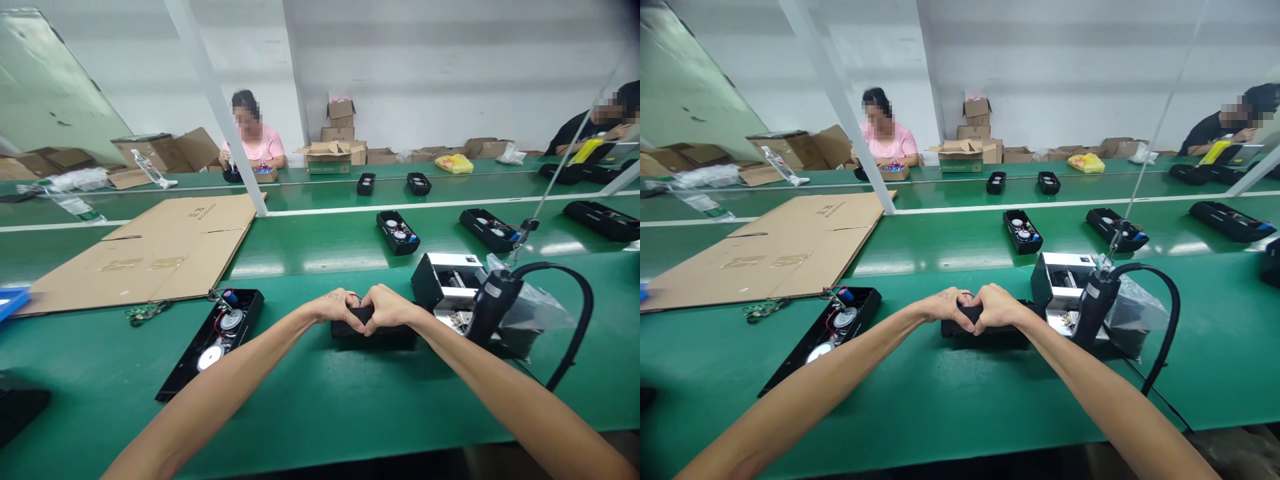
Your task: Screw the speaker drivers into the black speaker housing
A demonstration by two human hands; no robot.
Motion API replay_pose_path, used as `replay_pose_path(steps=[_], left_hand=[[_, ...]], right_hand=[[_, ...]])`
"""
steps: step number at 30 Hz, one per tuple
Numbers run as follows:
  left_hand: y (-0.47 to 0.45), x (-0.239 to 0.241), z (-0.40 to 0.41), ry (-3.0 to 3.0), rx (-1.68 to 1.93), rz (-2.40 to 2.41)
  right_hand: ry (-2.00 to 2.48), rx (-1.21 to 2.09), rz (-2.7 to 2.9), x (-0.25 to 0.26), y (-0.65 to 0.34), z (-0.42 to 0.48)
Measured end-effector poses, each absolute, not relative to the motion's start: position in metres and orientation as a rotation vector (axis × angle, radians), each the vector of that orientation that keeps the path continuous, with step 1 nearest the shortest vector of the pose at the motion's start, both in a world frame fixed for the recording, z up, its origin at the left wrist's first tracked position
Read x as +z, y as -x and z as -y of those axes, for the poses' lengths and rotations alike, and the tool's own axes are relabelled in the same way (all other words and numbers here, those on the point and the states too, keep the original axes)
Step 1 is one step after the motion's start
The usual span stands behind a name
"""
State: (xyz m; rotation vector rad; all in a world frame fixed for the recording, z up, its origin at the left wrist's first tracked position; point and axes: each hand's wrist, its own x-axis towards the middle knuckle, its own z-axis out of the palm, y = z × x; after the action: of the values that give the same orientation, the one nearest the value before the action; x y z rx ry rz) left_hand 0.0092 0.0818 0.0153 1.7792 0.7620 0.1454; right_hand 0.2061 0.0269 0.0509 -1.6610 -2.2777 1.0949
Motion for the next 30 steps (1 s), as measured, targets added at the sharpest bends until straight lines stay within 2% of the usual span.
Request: replay_pose_path(steps=[11,19,22,26,28,30], left_hand=[[-0.006,0.013,-0.077,-1.851,0.141,-0.758],[-0.001,0.006,-0.056,-2.111,0.215,-0.800],[0.004,-0.001,-0.036,-2.238,0.289,-0.845],[0.011,-0.015,-0.001,-2.407,0.396,-0.845],[0.014,-0.025,0.013,-2.479,0.452,-0.828],[0.016,-0.035,0.022,-2.536,0.503,-0.808]], right_hand=[[1.639,1.057,2.323,0.052,-0.206,-0.019],[1.650,0.872,2.299,0.068,-0.219,0.027],[1.714,0.593,1.960,0.077,-0.237,0.070],[1.430,-0.132,0.974,0.064,-0.269,0.125],[1.348,-0.249,0.794,0.049,-0.288,0.136],[1.438,-0.231,0.812,0.036,-0.306,0.136]])
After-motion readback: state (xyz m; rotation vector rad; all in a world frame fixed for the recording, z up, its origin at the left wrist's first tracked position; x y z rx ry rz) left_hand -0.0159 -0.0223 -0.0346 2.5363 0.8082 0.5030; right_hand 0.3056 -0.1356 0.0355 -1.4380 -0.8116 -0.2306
